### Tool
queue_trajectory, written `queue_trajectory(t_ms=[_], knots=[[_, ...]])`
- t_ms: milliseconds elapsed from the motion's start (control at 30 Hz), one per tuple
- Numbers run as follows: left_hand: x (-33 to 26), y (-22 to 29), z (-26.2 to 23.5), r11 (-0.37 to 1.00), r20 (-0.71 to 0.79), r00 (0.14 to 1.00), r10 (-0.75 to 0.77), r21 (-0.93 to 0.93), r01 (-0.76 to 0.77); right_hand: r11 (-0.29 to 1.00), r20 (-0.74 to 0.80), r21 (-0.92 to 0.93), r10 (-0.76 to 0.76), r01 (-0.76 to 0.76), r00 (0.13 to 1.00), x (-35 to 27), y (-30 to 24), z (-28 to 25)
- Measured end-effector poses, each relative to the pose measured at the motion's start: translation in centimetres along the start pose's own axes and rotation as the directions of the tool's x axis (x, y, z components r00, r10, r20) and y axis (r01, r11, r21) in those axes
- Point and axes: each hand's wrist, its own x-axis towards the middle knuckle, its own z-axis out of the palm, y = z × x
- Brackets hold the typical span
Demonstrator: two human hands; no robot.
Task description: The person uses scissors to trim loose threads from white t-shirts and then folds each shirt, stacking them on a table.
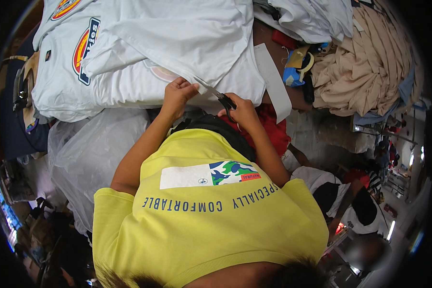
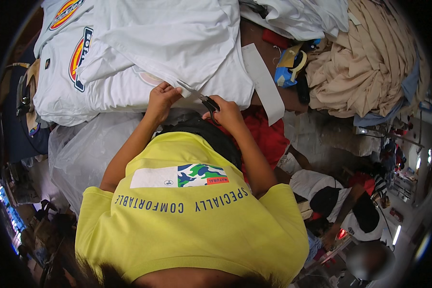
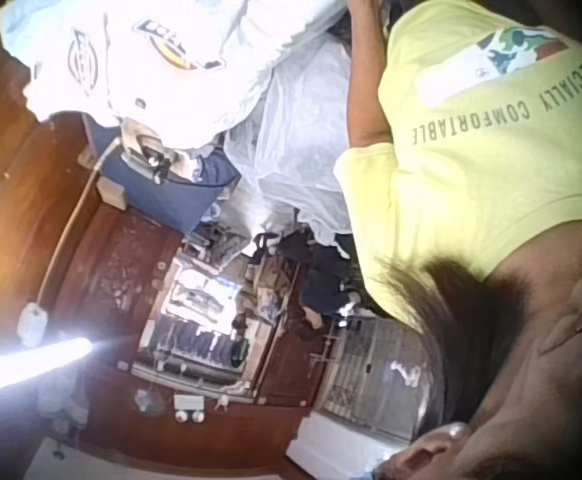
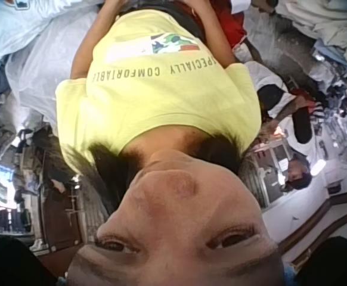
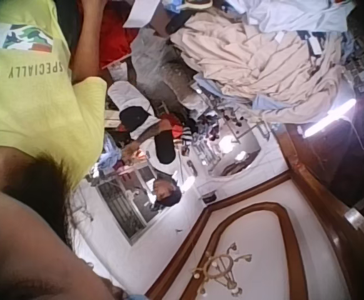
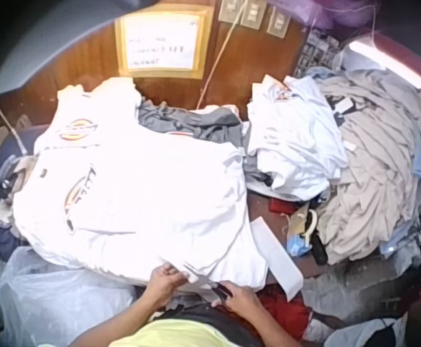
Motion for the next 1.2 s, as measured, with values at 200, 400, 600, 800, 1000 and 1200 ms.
queue_trajectory(t_ms=[200,400,600,800,1000,1200], knots=[[0.0,0.5,-0.1,0.999,-0.028,0.999,0.017,-0.045,-0.018,0.998,-0.008,-0.048,-0.050,0.049,0.999,0.3,-1.1,0.1],[-0.2,0.5,0.0,0.999,-0.013,0.999,0.030,-0.028,-0.031,0.990,0.099,-0.094,0.115,-0.106,0.988,1.5,-3.7,-0.6],[-0.1,0.4,-0.2,1.000,0.000,1.000,0.019,-0.006,-0.019,0.999,-0.029,-0.029,-0.031,0.030,0.999,0.7,-0.6,0.9],[-0.3,0.7,0.0,0.999,0.025,0.999,0.040,-0.034,-0.039,0.997,0.015,-0.079,0.020,-0.019,1.000,0.9,-2.8,0.1],[-0.2,0.8,-0.3,0.999,0.024,0.999,0.041,-0.032,-0.040,0.999,0.031,-0.043,0.014,-0.013,0.999,0.9,-2.3,0.1],[0.0,0.4,-0.6,0.998,0.047,0.998,0.051,-0.034,-0.049,0.998,0.030,-0.037,0.053,-0.052,0.998,1.2,-2.9,0.3]])
